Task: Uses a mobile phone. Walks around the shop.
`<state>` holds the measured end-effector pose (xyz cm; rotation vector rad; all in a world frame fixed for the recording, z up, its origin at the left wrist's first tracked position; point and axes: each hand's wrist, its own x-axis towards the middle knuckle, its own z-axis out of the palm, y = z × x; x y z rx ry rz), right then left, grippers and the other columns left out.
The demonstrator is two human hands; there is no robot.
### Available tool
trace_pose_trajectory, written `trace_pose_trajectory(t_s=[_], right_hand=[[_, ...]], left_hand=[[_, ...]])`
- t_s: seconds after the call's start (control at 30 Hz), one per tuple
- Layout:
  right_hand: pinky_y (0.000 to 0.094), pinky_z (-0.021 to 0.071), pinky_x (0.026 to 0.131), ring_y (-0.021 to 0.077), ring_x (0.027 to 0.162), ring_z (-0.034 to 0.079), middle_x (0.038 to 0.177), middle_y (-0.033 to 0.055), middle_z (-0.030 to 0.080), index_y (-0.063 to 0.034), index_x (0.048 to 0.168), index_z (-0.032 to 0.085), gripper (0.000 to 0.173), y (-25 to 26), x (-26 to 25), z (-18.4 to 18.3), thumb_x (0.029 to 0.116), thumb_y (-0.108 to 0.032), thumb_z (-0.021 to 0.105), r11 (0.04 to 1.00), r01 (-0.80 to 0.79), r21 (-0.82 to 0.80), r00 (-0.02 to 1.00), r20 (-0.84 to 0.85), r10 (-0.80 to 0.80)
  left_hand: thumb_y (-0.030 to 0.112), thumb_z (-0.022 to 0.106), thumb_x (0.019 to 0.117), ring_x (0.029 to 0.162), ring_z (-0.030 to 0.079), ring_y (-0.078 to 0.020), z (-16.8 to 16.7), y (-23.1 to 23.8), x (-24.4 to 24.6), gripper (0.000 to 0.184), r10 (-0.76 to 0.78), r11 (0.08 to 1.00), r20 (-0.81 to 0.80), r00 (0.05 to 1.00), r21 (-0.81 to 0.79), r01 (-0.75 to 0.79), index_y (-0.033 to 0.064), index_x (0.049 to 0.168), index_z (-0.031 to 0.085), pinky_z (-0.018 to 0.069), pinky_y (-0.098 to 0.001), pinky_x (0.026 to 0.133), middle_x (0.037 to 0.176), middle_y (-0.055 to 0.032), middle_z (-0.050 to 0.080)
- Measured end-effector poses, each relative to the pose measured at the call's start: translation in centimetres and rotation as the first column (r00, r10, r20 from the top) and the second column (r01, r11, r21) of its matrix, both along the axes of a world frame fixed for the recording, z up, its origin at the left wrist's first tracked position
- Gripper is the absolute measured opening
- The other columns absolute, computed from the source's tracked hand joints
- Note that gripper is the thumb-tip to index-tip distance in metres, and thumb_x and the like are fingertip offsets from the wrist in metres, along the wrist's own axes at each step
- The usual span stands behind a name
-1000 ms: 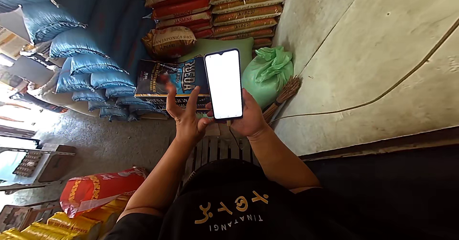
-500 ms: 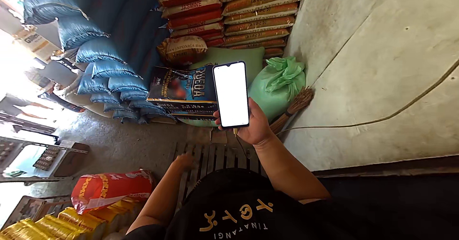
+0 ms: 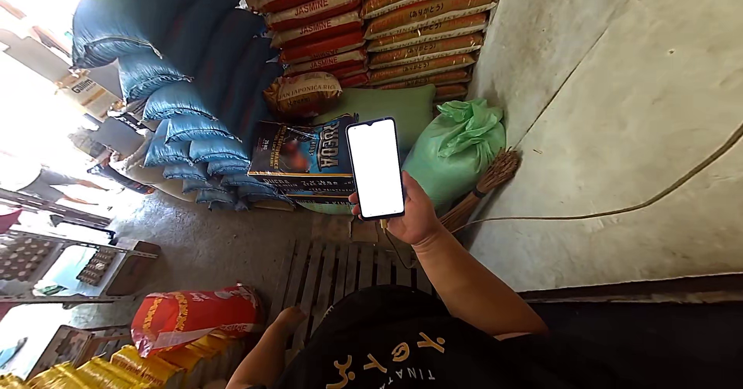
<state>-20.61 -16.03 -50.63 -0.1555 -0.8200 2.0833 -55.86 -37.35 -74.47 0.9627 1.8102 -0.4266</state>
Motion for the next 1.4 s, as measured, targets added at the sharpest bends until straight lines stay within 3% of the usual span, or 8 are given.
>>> trace_pose_trajectory(t_s=[0.2,0.43,0.73,0.9,1.13,1.27,1.37,1.4], right_hand=[[0.0433,0.0617,0.088,0.0337,0.107,0.072,0.122,0.0206,0.070,-0.0182,0.136,0.057,0.061,0.2,-0.4,0.0,0.1064,-0.058,0.022,0.999,-0.010,0.049,1.000,-0.025,0.011],[0.0439,0.0622,0.087,0.0346,0.109,0.072,0.124,0.0207,0.069,-0.0191,0.138,0.055,0.060,0.1,-0.6,0.2,0.1059,-0.060,0.024,0.999,-0.020,0.040,0.997,-0.072,0.023],[0.0462,0.0619,0.088,0.0364,0.109,0.071,0.125,0.0222,0.069,-0.0180,0.139,0.055,0.061,0.3,-0.6,0.1,0.1059,-0.061,0.026,0.999,-0.030,0.039,0.993,-0.111,0.034],[0.0460,0.0611,0.090,0.0351,0.110,0.071,0.126,0.0214,0.068,-0.0177,0.140,0.053,0.062,0.2,-0.8,0.5,0.1056,-0.061,0.027,0.995,-0.015,0.098,0.995,-0.100,0.025],[0.0457,0.0605,0.091,0.0308,0.108,0.072,0.122,0.0151,0.072,-0.0206,0.135,0.062,0.070,-1.1,-1.3,2.6,0.0901,-0.074,0.054,0.966,0.064,0.251,0.994,-0.103,-0.039],[0.0424,0.0557,0.101,0.0258,0.113,0.069,0.121,0.0077,0.073,-0.0212,0.137,0.063,0.083,-2.2,-2.1,3.7,0.0822,-0.083,0.054,0.837,0.180,0.517,0.980,-0.164,-0.109],[0.0372,0.0516,0.106,0.0195,0.118,0.066,0.125,0.0007,0.072,-0.0216,0.138,0.061,0.076,-3.8,-2.1,5.7,0.0891,-0.078,0.050,0.630,0.309,0.712,0.951,-0.236,-0.199],[0.0333,0.0466,0.110,0.0136,0.122,0.063,0.129,-0.0060,0.070,-0.0249,0.139,0.060,0.068,-4.3,-1.7,6.5,0.0943,-0.074,0.045,0.521,0.318,0.792,0.944,-0.217,-0.247]], left_hand=[[0.043,0.050,0.1079,0.133,0.057,-0.0326,1.0,2.6,2.5,0.050,0.036,0.997,0.031,0.999,0.071,-0.038,0.0050,0.139,0.061,0.0412,-0.0541,0.114,0.139,-0.0194,0.062],[0.036,0.050,0.1088,0.136,0.055,-0.0337,0.4,3.5,4.9,0.047,-0.091,0.991,0.119,0.989,0.108,0.078,0.0036,0.142,0.058,0.0398,-0.0533,0.116,0.143,-0.0211,0.059],[0.044,0.048,0.1083,0.134,0.057,-0.0343,0.1,2.0,3.8,0.052,-0.104,0.994,0.081,0.991,0.045,0.101,0.0049,0.140,0.060,0.0411,-0.0547,0.114,0.140,-0.0212,0.061],[0.041,0.051,0.1074,0.132,0.057,-0.0347,1.1,1.6,3.4,0.049,-0.051,0.998,0.081,0.995,0.037,0.048,0.0046,0.139,0.061,0.0420,-0.0550,0.113,0.139,-0.0215,0.061],[0.038,0.051,0.1074,0.133,0.056,-0.0392,2.1,1.9,4.0,0.049,-0.127,0.990,0.089,0.988,0.081,0.120,0.0010,0.138,0.061,0.0399,-0.0595,0.113,0.140,-0.0244,0.060],[0.038,0.054,0.1060,0.127,0.059,-0.0424,2.1,1.8,3.9,0.049,-0.084,0.993,0.086,0.993,0.088,0.076,-0.0019,0.134,0.062,0.0429,-0.0627,0.107,0.133,-0.0275,0.062],[0.041,0.054,0.1058,0.128,0.058,-0.0428,1.5,1.5,3.6,0.051,-0.097,0.990,0.093,0.991,0.113,0.086,-0.0009,0.133,0.063,0.0420,-0.0644,0.108,0.134,-0.0270,0.063],[0.042,0.054,0.1055,0.129,0.058,-0.0428,1.2,1.3,3.5,0.052,-0.093,0.990,0.091,0.992,0.116,0.082,-0.0001,0.134,0.063,0.0415,-0.0649,0.109,0.134,-0.0266,0.063]])
